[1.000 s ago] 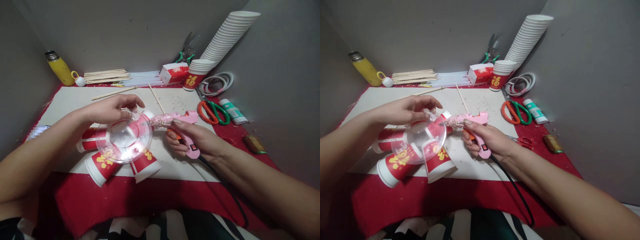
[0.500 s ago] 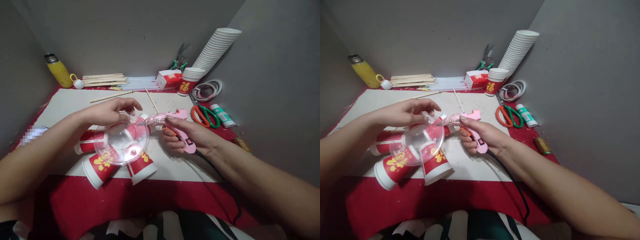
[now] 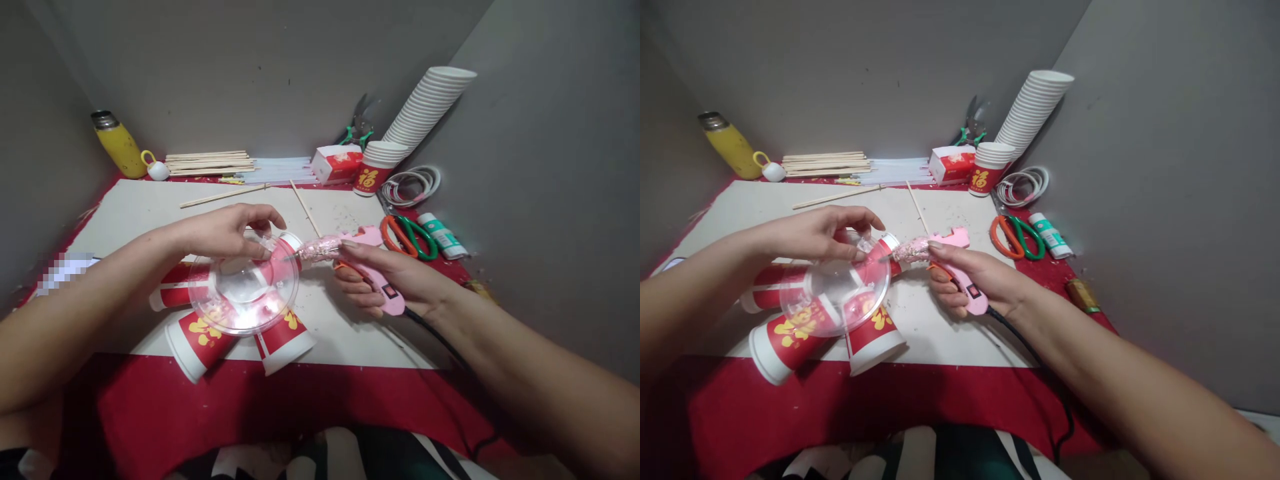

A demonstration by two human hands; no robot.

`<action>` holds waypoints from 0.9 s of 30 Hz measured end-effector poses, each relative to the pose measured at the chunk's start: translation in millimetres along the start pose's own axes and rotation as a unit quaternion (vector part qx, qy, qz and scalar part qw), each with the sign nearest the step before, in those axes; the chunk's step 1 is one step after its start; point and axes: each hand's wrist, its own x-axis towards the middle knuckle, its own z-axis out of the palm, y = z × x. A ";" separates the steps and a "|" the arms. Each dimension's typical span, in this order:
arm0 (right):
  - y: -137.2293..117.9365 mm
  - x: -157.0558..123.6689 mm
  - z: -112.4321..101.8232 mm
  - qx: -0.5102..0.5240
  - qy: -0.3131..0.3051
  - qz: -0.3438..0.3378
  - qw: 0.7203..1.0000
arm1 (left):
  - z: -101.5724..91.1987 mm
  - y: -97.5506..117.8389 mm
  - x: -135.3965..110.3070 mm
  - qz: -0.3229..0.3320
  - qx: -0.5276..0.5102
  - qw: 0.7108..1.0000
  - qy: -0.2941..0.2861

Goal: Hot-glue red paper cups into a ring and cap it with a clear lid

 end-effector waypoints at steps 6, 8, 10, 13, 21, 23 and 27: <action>4.1 -26.0 1.1 -0.020 0.102 -0.068 0.992 | 4.0 1.6 1.0 -0.022 0.011 1.000 -0.004; 5.8 -32.4 1.7 -0.015 0.109 -0.073 0.991 | 4.6 2.5 2.1 -0.033 0.025 0.999 -0.009; 8.0 -35.7 1.2 -0.004 0.115 -0.083 0.990 | 4.5 3.8 3.0 -0.042 0.036 0.998 -0.017; 12.2 -36.7 -1.7 0.011 0.105 -0.090 0.990 | 4.0 6.3 3.6 -0.050 0.049 0.997 -0.026; 16.5 -39.0 -6.4 0.001 0.087 -0.094 0.992 | -3.6 9.7 -0.5 -0.053 0.077 0.995 -0.042; 16.8 -39.3 -5.4 -0.007 0.093 -0.108 0.990 | -10.1 10.1 -5.7 -0.046 0.071 0.996 -0.023; 19.1 -40.2 -4.9 -0.049 0.139 -0.137 0.979 | -20.6 11.7 -29.2 -0.007 0.047 0.995 0.085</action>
